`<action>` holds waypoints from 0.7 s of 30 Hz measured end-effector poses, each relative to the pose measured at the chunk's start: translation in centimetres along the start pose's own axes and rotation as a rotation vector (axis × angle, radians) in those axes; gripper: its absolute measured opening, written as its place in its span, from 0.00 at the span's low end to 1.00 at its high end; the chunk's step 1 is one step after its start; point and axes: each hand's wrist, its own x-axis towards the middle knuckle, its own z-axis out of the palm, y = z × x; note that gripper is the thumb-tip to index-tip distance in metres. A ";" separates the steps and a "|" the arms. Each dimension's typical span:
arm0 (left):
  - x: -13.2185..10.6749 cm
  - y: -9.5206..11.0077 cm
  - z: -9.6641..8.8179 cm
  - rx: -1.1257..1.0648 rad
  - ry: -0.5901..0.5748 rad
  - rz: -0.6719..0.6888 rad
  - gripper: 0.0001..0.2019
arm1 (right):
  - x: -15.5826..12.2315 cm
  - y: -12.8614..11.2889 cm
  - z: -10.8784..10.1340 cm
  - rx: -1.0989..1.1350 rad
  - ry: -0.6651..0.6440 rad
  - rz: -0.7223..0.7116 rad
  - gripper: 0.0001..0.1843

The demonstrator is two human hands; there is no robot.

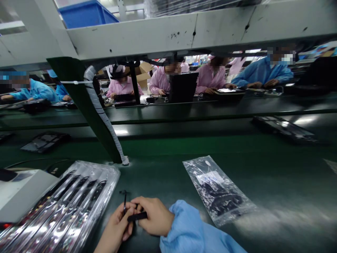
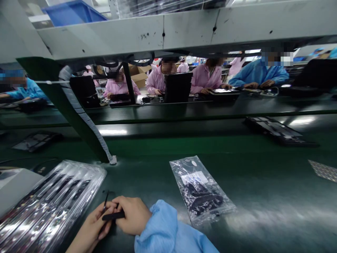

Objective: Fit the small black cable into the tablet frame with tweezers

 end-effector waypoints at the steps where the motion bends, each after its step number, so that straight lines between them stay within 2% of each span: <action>1: 0.0 0.0 0.0 0.001 -0.002 0.000 0.26 | 0.0 0.1 0.0 0.003 0.002 -0.003 0.25; 12: -0.2 0.5 0.5 -0.001 0.029 -0.013 0.27 | 0.0 0.0 0.1 0.017 0.020 0.011 0.24; 21: -0.8 1.2 1.6 0.012 0.050 0.041 0.28 | -0.1 0.4 0.4 0.059 0.012 0.005 0.26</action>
